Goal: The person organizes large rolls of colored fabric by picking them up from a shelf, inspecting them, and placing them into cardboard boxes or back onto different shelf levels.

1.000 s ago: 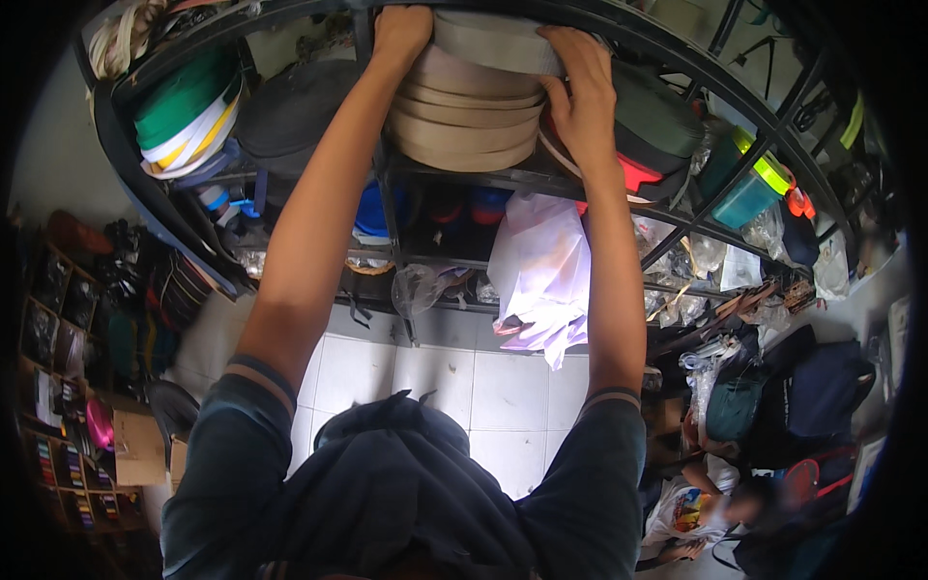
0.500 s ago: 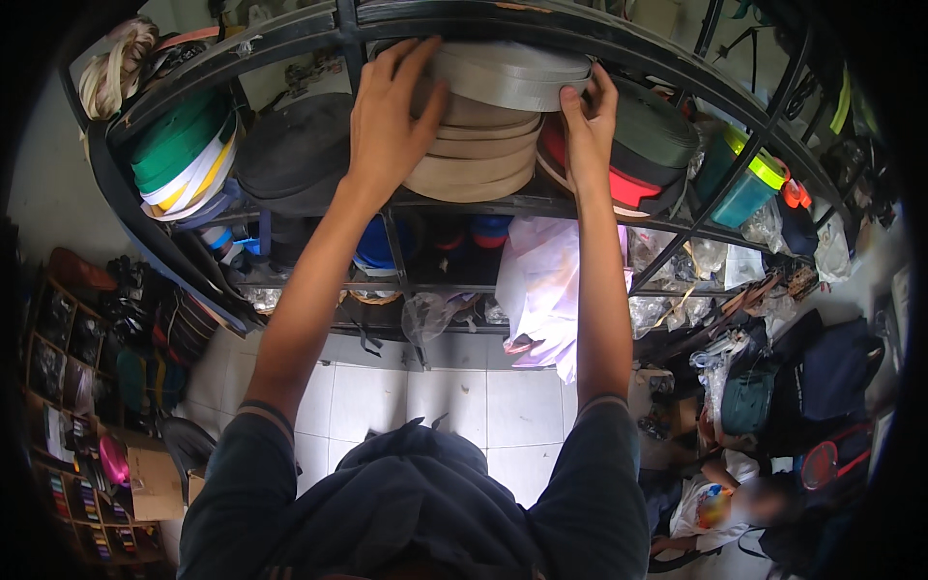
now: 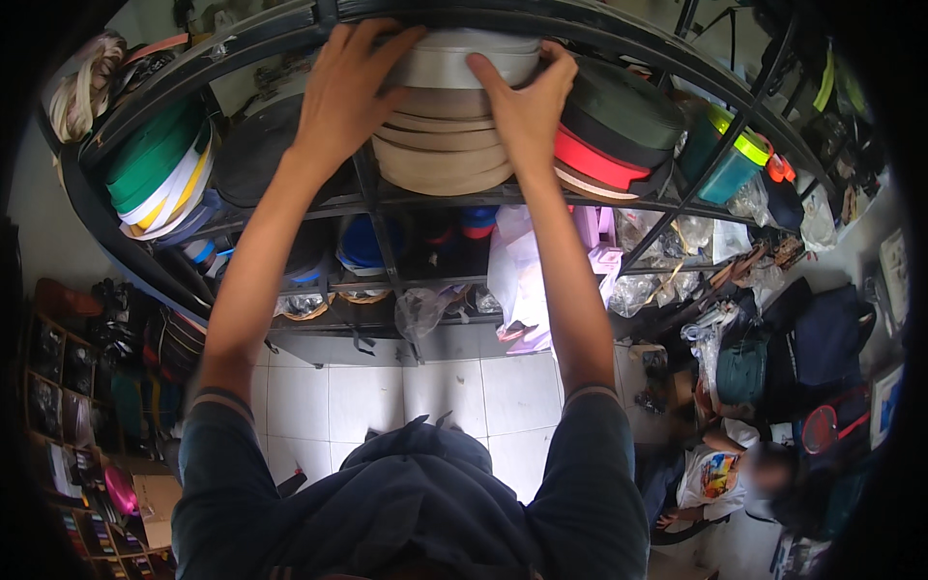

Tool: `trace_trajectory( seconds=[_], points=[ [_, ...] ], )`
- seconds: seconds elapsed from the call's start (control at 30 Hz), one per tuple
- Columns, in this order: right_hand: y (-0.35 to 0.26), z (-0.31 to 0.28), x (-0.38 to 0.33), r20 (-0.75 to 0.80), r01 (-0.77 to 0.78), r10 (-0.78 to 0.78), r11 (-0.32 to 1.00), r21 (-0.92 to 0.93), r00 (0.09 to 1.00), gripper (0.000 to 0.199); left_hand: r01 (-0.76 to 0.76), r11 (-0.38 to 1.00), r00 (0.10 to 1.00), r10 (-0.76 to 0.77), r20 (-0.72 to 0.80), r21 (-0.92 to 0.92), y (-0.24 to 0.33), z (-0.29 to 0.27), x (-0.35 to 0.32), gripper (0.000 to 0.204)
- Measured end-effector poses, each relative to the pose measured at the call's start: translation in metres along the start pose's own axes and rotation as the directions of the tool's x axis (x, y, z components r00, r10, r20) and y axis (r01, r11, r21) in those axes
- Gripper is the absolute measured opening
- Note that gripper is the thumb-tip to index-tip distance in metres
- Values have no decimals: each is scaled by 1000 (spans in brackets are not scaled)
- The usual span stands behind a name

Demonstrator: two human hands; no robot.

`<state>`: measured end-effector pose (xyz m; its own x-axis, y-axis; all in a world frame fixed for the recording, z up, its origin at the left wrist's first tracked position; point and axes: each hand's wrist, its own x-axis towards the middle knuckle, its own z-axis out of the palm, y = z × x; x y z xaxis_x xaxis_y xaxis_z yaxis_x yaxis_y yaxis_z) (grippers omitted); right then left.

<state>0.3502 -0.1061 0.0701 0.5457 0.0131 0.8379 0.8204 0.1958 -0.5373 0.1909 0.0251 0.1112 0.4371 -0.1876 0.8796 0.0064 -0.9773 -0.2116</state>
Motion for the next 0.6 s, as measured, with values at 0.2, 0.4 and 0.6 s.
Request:
trace_trajectory(
  seconds=[0.2, 0.4, 0.6],
  points=[
    [-9, 20, -1, -57, 24, -28, 997, -74, 998, 91, 12, 993, 995, -23, -94, -121, -9, -2, -8, 46],
    [-4, 22, 0, -72, 45, -65, 968, -249, 995, 97, 22, 980, 971, 26, -236, 200, -17, 11, -17, 33],
    [-14, 24, 0, -41, -20, 3, 903, -429, 999, 94, 164, 974, 956, -118, -268, 154, -14, 26, -10, 31]
  ],
)
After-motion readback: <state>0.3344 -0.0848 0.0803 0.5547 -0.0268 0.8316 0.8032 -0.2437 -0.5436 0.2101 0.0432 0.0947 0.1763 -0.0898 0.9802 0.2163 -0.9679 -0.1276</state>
